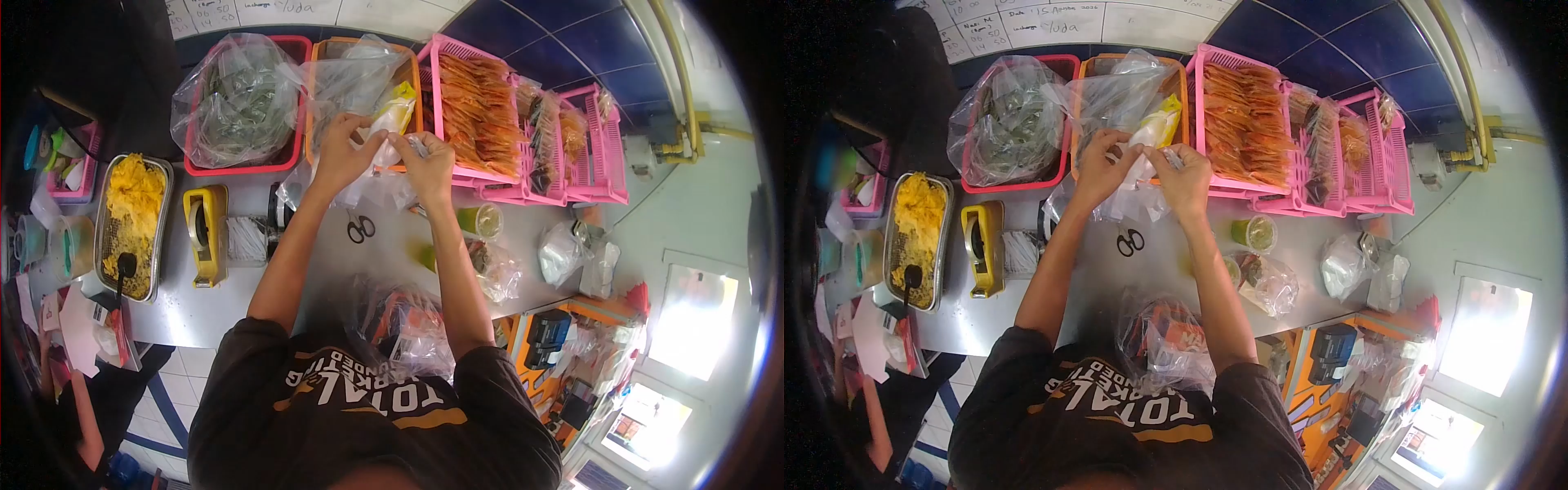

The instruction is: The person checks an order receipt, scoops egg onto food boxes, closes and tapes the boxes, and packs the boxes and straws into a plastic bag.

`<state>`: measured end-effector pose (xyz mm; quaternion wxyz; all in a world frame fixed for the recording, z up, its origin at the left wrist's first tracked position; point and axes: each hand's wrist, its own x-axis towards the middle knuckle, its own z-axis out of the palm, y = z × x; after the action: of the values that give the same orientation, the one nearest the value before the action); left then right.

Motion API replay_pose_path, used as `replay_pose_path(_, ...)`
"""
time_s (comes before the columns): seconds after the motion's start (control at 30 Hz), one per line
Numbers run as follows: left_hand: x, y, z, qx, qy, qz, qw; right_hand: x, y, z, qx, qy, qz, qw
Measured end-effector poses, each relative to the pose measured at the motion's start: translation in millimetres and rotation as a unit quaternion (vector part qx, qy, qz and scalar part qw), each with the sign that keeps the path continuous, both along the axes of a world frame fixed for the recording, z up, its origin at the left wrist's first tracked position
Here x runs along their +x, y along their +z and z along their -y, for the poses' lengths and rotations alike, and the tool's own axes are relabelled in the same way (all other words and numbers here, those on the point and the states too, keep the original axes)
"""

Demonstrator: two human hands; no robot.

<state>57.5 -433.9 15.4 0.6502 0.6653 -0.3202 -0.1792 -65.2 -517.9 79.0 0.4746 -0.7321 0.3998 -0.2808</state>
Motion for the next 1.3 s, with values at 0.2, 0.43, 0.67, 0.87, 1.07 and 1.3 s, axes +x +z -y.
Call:
replay_pose_path(0.2,-2,-3,10,0.100,0.052,0.116,0.987,-4,19,1,-0.212,0.009,-0.010,0.977)
replay_pose_path(0.43,-6,15,11,0.144,0.073,0.152,0.975,-7,47,7,-0.339,-0.015,-0.017,0.941)
replay_pose_path(0.67,-7,-4,27,0.217,0.116,0.237,0.940,-21,74,18,-0.351,-0.111,0.169,0.914)
replay_pose_path(0.87,-8,86,-53,-0.142,0.024,-0.076,0.987,-101,157,2,-0.126,0.076,0.047,0.988)
replay_pose_path(1.07,-97,171,-118,-0.081,-0.266,0.071,0.958,-132,151,-79,-0.013,0.133,-0.072,0.988)
replay_pose_path(1.3,-203,162,-138,0.037,-0.139,0.323,0.935,-181,134,-102,0.425,-0.030,0.327,0.844)
